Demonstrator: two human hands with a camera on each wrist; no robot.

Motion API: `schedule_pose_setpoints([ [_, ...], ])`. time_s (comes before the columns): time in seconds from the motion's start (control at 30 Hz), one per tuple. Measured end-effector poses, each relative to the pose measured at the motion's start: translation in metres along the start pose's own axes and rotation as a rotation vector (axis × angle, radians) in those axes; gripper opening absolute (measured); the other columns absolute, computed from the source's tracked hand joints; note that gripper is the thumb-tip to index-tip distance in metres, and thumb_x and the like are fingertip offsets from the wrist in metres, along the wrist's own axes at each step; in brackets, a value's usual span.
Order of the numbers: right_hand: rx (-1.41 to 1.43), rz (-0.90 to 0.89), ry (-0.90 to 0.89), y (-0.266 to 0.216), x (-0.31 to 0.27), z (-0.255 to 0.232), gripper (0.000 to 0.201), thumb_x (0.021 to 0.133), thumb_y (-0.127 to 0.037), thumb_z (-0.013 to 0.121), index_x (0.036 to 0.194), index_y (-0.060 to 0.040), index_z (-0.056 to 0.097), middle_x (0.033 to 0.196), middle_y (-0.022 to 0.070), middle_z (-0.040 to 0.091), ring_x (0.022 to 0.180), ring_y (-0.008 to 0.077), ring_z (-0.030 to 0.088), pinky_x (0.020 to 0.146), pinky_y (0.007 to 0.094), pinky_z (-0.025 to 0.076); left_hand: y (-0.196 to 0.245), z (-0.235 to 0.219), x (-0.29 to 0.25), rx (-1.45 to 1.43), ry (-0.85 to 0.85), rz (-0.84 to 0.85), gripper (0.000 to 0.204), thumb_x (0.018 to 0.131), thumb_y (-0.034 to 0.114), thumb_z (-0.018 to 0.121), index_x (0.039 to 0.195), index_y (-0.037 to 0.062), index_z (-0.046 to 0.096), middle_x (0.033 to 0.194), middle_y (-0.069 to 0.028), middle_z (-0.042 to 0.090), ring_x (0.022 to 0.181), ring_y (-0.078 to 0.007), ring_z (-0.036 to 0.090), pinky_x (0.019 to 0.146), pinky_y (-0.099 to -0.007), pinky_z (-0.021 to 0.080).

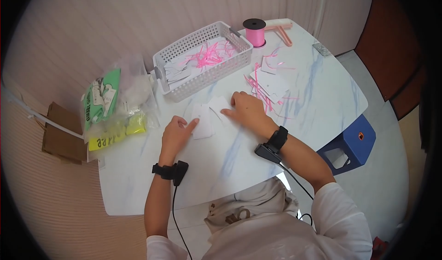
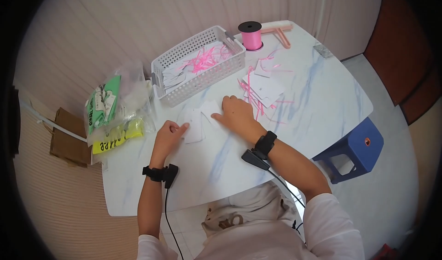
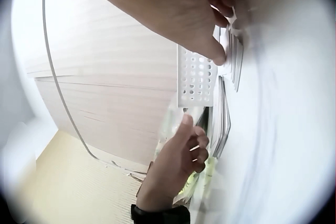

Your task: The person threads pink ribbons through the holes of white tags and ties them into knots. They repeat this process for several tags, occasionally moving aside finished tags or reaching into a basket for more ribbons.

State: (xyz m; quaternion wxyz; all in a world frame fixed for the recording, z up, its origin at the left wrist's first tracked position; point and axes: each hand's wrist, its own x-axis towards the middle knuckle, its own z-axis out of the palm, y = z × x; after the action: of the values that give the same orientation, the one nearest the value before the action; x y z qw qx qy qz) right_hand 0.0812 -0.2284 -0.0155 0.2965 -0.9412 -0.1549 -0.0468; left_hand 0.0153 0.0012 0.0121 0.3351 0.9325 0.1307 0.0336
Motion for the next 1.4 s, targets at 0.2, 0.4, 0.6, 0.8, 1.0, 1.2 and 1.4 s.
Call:
schedule_pose_setpoints([
  [0.2, 0.297, 0.110, -0.141, 0.011, 0.010, -0.011, 0.033, 0.073, -0.037, 0.072, 0.073, -0.0053, 0.063, 0.069, 0.0073, 0.063, 0.066, 0.0242, 0.060, 0.060, 0.0360, 0.045, -0.012, 0.003, 0.012, 0.062, -0.089, 0.054, 0.040, 0.079, 0.037, 0.073, 0.077, 0.0003, 0.058, 0.065, -0.0033, 0.054, 0.062, -0.0136, 0.050, 0.058, -0.0273, 0.042],
  [0.4, 0.519, 0.072, -0.175, 0.021, 0.018, -0.018, 0.029, 0.079, -0.031, 0.068, 0.077, -0.0015, 0.066, 0.062, 0.0051, 0.057, 0.058, 0.0157, 0.054, 0.056, 0.0312, 0.043, -0.016, -0.013, 0.014, -0.220, -0.239, -0.046, 0.032, 0.085, 0.031, 0.068, 0.075, 0.0010, 0.060, 0.061, 0.0017, 0.052, 0.056, -0.0080, 0.045, 0.052, -0.0231, 0.037],
  [0.6, 0.929, -0.068, -0.391, -0.006, 0.009, -0.030, 0.028, 0.091, -0.026, 0.062, 0.088, 0.0008, 0.068, 0.063, -0.0058, 0.050, 0.058, 0.0036, 0.040, 0.052, 0.0240, 0.035, 0.007, -0.005, -0.023, -0.592, -0.159, -0.046, 0.025, 0.091, 0.025, 0.062, 0.088, 0.0006, 0.066, 0.061, 0.0027, 0.052, 0.052, -0.0049, 0.045, 0.049, -0.0193, 0.036],
  [0.8, 0.848, -0.117, -0.300, -0.029, -0.013, -0.014, 0.022, 0.087, -0.021, 0.065, 0.089, 0.0012, 0.066, 0.062, -0.0005, 0.052, 0.059, 0.0059, 0.043, 0.054, 0.0247, 0.037, 0.015, 0.006, -0.039, -0.720, -0.230, 0.008, 0.026, 0.091, 0.022, 0.061, 0.103, -0.0002, 0.066, 0.070, -0.0037, 0.063, 0.061, -0.0088, 0.059, 0.056, -0.0218, 0.046],
  [1.0, 0.723, -0.190, -0.265, -0.044, -0.029, -0.017, 0.022, 0.087, -0.020, 0.066, 0.093, 0.0010, 0.064, 0.063, -0.0013, 0.050, 0.059, 0.0056, 0.043, 0.054, 0.0239, 0.038, 0.021, 0.013, -0.053, -0.766, -0.215, 0.032, 0.027, 0.094, 0.022, 0.058, 0.104, -0.0025, 0.064, 0.076, -0.0051, 0.065, 0.064, -0.0094, 0.061, 0.061, -0.0220, 0.050],
  [1.2, 0.955, -0.066, -0.261, -0.040, -0.023, -0.017, 0.018, 0.089, -0.018, 0.065, 0.093, -0.0005, 0.063, 0.066, -0.0046, 0.048, 0.059, 0.0028, 0.039, 0.053, 0.0213, 0.035, 0.026, 0.013, -0.067, -0.766, -0.356, 0.047, 0.028, 0.095, 0.021, 0.055, 0.103, -0.0044, 0.064, 0.080, -0.0063, 0.066, 0.064, -0.0087, 0.060, 0.060, -0.0219, 0.051],
  [1.4, 0.982, -0.059, -0.345, -0.037, -0.023, -0.018, 0.015, 0.090, -0.018, 0.061, 0.091, -0.0031, 0.063, 0.067, -0.0072, 0.047, 0.059, 0.0017, 0.036, 0.052, 0.0202, 0.031, 0.026, 0.016, -0.068, -0.760, -0.290, 0.051, 0.033, 0.097, 0.024, 0.052, 0.096, -0.0064, 0.065, 0.074, -0.0060, 0.065, 0.063, -0.0076, 0.059, 0.057, -0.0227, 0.052],
])
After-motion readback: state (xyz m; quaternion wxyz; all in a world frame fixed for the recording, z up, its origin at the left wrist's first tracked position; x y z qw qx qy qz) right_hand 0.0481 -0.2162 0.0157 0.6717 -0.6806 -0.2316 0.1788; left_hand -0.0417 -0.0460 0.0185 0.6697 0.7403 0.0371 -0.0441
